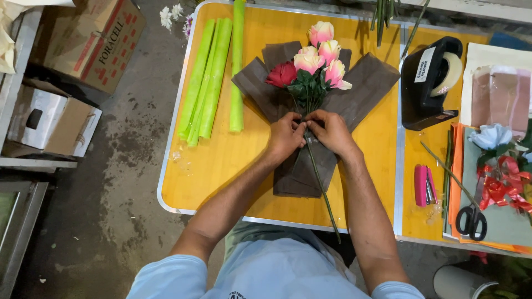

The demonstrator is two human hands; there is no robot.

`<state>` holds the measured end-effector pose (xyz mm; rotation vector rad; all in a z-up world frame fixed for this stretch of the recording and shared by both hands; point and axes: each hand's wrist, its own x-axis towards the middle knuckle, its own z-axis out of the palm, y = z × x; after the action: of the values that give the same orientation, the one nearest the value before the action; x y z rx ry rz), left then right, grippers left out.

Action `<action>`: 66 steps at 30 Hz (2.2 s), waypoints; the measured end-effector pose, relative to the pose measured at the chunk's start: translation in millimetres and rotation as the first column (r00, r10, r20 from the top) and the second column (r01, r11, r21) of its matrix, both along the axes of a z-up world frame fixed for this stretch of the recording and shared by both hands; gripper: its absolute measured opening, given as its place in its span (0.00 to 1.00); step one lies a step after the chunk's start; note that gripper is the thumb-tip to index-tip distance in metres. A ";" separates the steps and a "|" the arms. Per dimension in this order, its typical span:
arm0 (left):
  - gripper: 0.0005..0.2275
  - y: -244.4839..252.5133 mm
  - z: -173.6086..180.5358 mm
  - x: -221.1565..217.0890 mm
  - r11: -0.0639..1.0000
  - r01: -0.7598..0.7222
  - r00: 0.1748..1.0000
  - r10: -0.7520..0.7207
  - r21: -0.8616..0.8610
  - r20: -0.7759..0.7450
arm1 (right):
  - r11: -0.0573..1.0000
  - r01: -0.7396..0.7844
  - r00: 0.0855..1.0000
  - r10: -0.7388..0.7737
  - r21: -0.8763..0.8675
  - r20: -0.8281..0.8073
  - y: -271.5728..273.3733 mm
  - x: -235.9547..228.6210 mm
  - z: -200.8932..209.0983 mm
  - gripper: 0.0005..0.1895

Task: The person arranges a bouquet of artificial roses on a yellow table, placing pink, red, and white flowers together on brown wrapping paper. They adjust the stems and position the flowers to form a cohesive arrangement.

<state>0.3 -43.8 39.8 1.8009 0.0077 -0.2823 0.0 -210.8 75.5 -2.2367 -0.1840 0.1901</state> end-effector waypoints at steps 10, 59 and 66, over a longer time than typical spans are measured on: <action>0.16 -0.1 7.8 -1.4 1.000 -0.015 1.000 0.015 -0.021 -0.012 | 1.000 0.002 1.000 -0.002 -0.006 0.003 0.3 2.1 -3.9 0.09; 0.07 0.7 -23.1 12.1 0.983 -0.036 0.985 0.005 0.179 0.173 | 0.969 0.055 0.993 -0.079 0.241 0.090 -23.4 -8.0 11.8 0.07; 0.09 1.4 -26.6 14.5 1.000 -0.008 0.997 0.009 -0.008 0.073 | 0.999 -0.026 0.986 0.032 -0.038 0.162 -12.5 -60.3 17.0 0.14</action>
<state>14.8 -42.4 13.2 1.8022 -0.0371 -0.2100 -60.3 -223.2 92.5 -2.2867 -0.3038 0.0260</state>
